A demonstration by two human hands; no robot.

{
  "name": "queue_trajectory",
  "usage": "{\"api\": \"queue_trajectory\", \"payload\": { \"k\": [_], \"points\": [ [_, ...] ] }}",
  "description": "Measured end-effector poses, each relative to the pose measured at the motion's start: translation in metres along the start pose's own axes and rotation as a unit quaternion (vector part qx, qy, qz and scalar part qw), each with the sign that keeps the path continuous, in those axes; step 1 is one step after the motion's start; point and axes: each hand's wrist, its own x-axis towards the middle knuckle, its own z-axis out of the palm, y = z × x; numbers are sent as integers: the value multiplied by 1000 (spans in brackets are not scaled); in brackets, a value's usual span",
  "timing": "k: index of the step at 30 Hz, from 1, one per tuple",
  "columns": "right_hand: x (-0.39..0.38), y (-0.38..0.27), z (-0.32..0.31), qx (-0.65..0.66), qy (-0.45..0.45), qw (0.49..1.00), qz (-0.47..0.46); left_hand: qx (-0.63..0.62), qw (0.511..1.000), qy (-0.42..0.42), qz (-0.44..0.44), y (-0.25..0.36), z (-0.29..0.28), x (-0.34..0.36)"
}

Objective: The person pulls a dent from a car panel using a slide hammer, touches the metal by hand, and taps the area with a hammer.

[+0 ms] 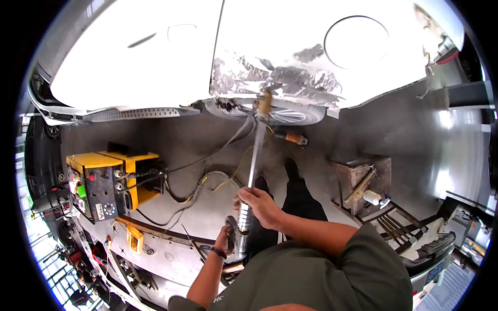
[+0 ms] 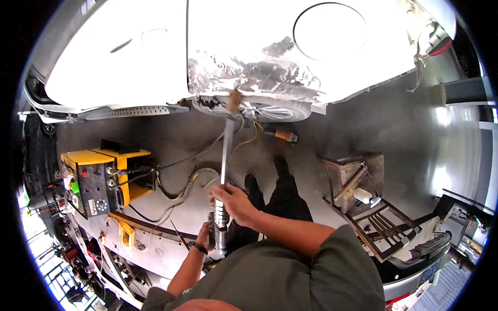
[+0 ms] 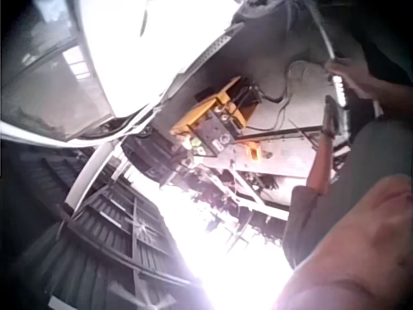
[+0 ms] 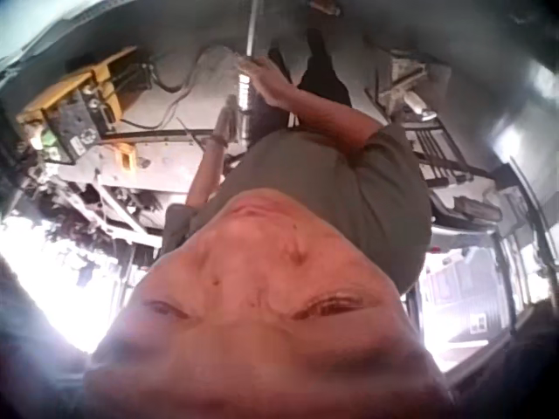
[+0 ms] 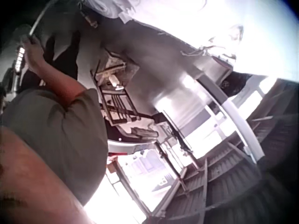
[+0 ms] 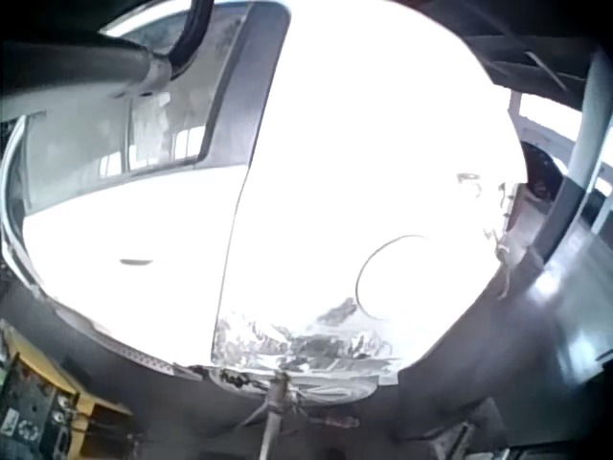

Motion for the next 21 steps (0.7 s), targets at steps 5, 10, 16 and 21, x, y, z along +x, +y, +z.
{"api": "queue_trajectory", "payload": {
  "k": [5,10,16,21],
  "points": [
    [-4,-36,10,-100,-114,988,24,27,998,16,57,-28,10,-33],
    [-2,-69,11,-115,-160,979,43,25,997,35,59,-27,72,-67],
    [-2,-92,6,-106,-189,975,49,23,995,90,33,-21,116,-90],
    [-8,-102,3,-98,-190,975,67,-53,998,31,4,-25,122,-98]
  ]
}}
